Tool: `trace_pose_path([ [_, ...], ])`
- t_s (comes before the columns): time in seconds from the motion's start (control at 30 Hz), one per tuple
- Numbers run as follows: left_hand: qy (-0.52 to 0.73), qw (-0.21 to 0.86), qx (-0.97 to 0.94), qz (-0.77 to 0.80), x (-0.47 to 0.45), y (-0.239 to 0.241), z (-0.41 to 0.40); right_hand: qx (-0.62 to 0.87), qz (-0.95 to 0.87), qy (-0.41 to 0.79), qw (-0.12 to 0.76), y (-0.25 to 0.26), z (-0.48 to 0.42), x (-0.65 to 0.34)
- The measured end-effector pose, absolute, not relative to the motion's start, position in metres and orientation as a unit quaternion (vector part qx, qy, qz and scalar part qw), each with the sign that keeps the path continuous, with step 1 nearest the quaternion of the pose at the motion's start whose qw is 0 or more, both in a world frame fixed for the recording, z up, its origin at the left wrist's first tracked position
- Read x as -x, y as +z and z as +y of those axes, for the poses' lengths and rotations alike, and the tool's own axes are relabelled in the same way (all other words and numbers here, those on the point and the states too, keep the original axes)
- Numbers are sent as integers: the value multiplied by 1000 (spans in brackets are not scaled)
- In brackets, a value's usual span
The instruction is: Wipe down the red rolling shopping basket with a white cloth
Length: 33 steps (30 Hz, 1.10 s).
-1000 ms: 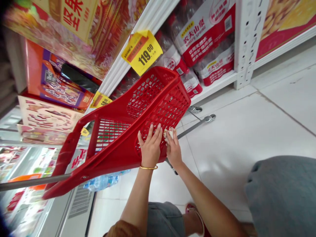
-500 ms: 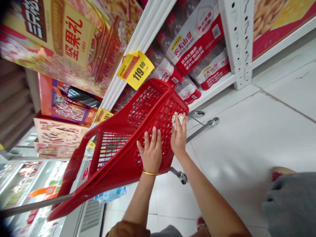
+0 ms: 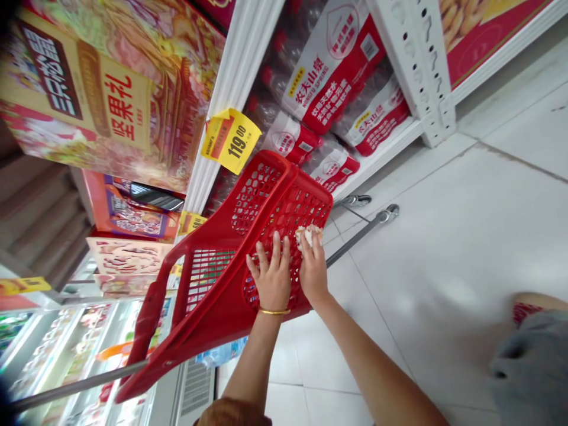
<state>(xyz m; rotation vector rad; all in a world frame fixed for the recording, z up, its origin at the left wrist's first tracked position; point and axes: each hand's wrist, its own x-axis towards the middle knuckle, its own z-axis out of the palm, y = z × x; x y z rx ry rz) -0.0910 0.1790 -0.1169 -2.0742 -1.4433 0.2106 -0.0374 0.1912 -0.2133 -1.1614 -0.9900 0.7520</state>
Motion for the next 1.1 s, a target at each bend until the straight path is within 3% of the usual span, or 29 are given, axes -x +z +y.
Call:
trace_pose_path([
  [0.37, 88, 306, 784, -532, 88, -112, 178, 482, -443, 363, 663, -224, 155, 59],
  [0.77, 107, 317, 807, -487, 87, -83, 187, 548, -384, 307, 677, -184, 226, 17],
  [1.1, 104, 331, 816, -462, 98, -87, 192, 516, -425, 313, 674, -188, 205, 37],
])
